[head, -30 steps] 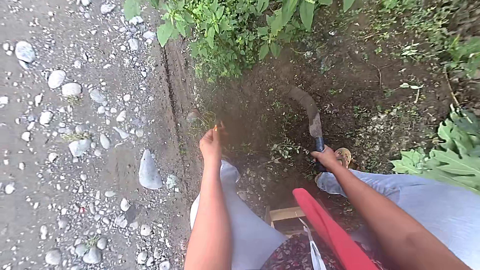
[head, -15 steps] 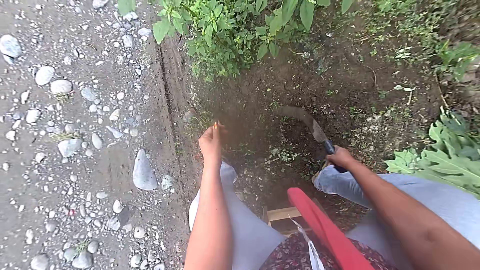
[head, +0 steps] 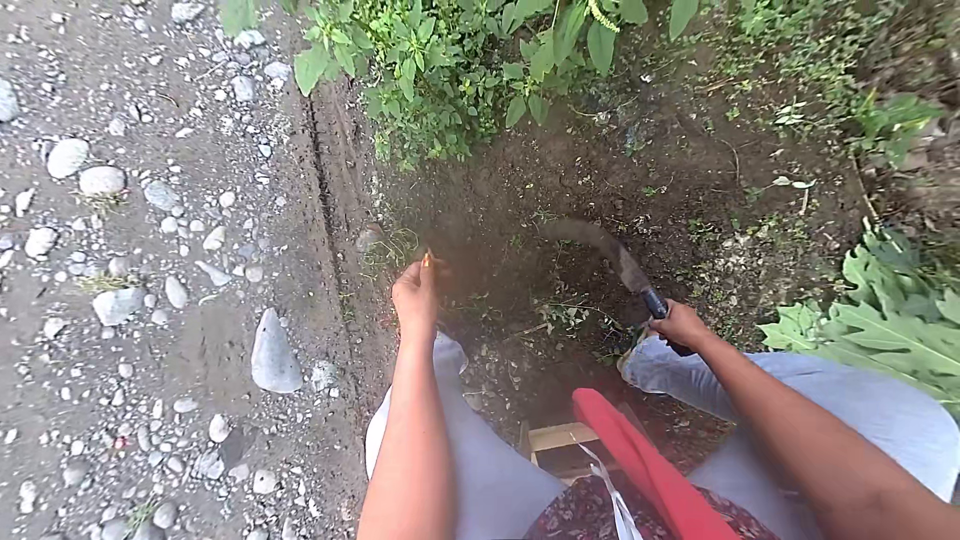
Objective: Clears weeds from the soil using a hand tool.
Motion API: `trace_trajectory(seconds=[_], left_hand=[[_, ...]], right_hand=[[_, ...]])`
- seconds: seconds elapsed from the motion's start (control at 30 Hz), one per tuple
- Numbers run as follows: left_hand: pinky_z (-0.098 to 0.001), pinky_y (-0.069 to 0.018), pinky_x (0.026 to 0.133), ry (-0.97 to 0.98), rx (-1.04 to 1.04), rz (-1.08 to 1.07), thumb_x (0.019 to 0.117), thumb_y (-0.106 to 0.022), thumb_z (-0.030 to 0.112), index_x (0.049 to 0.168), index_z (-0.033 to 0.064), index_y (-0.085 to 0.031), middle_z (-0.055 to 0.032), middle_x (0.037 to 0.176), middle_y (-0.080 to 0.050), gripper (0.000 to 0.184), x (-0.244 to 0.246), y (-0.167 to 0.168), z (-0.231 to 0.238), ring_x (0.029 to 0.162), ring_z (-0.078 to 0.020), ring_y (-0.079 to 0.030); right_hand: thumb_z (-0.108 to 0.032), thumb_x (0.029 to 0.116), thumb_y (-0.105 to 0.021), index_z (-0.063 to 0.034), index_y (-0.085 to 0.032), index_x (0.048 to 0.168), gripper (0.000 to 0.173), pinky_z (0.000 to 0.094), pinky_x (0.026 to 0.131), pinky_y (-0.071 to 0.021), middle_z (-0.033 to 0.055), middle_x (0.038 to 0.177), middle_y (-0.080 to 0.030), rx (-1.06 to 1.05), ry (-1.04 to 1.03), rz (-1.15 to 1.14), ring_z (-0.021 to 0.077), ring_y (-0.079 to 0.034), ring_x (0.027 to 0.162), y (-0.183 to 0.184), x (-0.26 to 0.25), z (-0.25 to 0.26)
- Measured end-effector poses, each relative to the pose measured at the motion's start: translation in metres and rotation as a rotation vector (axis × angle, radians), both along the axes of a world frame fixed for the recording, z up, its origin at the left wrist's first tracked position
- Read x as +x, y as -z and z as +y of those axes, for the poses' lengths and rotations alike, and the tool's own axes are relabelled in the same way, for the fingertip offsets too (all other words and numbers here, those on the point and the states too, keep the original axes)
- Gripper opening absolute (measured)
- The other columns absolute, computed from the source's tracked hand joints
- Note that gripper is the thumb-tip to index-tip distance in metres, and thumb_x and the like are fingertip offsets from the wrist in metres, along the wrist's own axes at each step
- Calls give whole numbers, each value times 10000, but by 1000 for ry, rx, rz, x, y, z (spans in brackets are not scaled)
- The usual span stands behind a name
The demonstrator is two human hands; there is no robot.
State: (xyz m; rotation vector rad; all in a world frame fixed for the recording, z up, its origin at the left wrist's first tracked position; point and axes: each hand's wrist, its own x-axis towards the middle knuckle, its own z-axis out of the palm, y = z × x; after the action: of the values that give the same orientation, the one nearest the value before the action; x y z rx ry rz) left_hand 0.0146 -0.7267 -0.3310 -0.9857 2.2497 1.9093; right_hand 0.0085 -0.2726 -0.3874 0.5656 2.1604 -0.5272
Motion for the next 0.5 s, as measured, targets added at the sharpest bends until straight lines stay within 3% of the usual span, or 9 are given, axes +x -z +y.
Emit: trace_trajectory(seconds=[0.1,0.17,0.23,0.33,0.4,0.5], left_hand=[[-257,-585,696,-4,5,4,1133,-411,251,1135,2,-654,-34,885,-724,348,0,3,0,720,-62,-689],[-237,-577,675,-13,4,7,1131,-416,241,1113,9,-655,-16,859,-718,334,-2,3,1,699,-44,-680],[-235,-574,665,-9,4,4,1129,-421,235,1116,6,-655,-17,852,-717,328,-4,3,3,695,-45,-676],[-246,-577,678,-2,10,2,1129,-421,231,1130,3,-656,-29,872,-715,327,-7,1,4,710,-56,-678],[-249,-577,681,-5,18,2,1130,-418,236,1130,6,-655,-26,870,-718,330,-5,0,5,711,-60,-682],[-242,-582,679,-15,24,23,1130,-419,228,1108,8,-655,-13,848,-713,323,-3,-2,3,703,-50,-682]], right_hand=[[-104,929,-694,12,-491,1363,493,426,694,-580,149,954,-651,-103,396,118,231,-661,716,29,9,-24],[-91,916,-712,36,-517,1315,461,424,697,-572,150,926,-655,-112,454,91,233,-654,707,44,27,-39],[-96,908,-731,67,-530,1336,500,501,812,-562,223,1024,-675,-69,281,-56,312,-680,828,48,52,-39],[-115,911,-745,36,-552,1340,494,527,839,-561,242,1058,-679,-35,-12,-160,345,-696,871,38,75,-26],[-140,900,-758,27,-583,1335,498,590,901,-542,269,1108,-688,-5,-182,-152,403,-700,968,29,74,-14],[-144,899,-749,33,-575,1341,507,620,907,-529,287,1113,-682,6,-199,-56,433,-695,976,25,54,-17]])
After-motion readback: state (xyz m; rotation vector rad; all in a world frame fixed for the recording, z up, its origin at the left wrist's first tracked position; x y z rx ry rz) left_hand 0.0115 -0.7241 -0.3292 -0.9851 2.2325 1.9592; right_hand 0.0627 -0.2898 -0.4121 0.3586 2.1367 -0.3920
